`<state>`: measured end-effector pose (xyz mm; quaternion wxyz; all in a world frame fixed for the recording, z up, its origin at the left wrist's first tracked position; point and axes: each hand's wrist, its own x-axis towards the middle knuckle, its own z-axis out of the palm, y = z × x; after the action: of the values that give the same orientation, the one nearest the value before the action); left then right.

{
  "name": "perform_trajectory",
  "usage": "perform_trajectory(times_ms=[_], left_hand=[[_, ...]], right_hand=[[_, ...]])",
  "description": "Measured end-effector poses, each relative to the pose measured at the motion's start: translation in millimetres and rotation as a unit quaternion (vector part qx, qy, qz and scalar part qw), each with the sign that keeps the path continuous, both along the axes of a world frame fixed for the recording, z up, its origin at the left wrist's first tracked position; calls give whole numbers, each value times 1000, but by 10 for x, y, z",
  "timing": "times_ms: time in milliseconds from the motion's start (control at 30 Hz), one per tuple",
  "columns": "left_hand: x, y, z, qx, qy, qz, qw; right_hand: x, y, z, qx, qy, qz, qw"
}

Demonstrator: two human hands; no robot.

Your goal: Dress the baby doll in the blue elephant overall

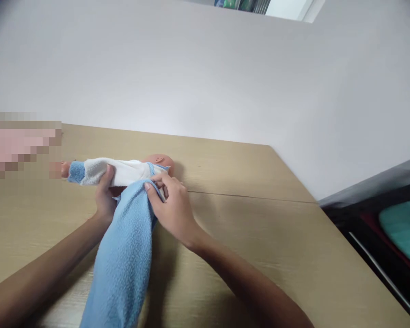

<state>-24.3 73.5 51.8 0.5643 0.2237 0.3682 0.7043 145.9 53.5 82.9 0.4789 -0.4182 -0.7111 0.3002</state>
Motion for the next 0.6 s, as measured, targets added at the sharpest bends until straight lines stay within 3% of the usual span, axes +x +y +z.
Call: perform_trajectory(times_ms=[133,300,433,600], left_hand=[[-85,44,9,21,-81,-24,996],[-133,105,-56,56,-132,-19,990],[-133,148,-103,61,-150,-6,987],[-98,166,-85,60,-164,-19,984]], right_hand=[[47,-98,-275,-13,58,-11,998],[104,-363,-477,-62,66,60,994],[76,-353,-462,-91,66,88,990],[-21,-235,-320,-148,88,148,974]])
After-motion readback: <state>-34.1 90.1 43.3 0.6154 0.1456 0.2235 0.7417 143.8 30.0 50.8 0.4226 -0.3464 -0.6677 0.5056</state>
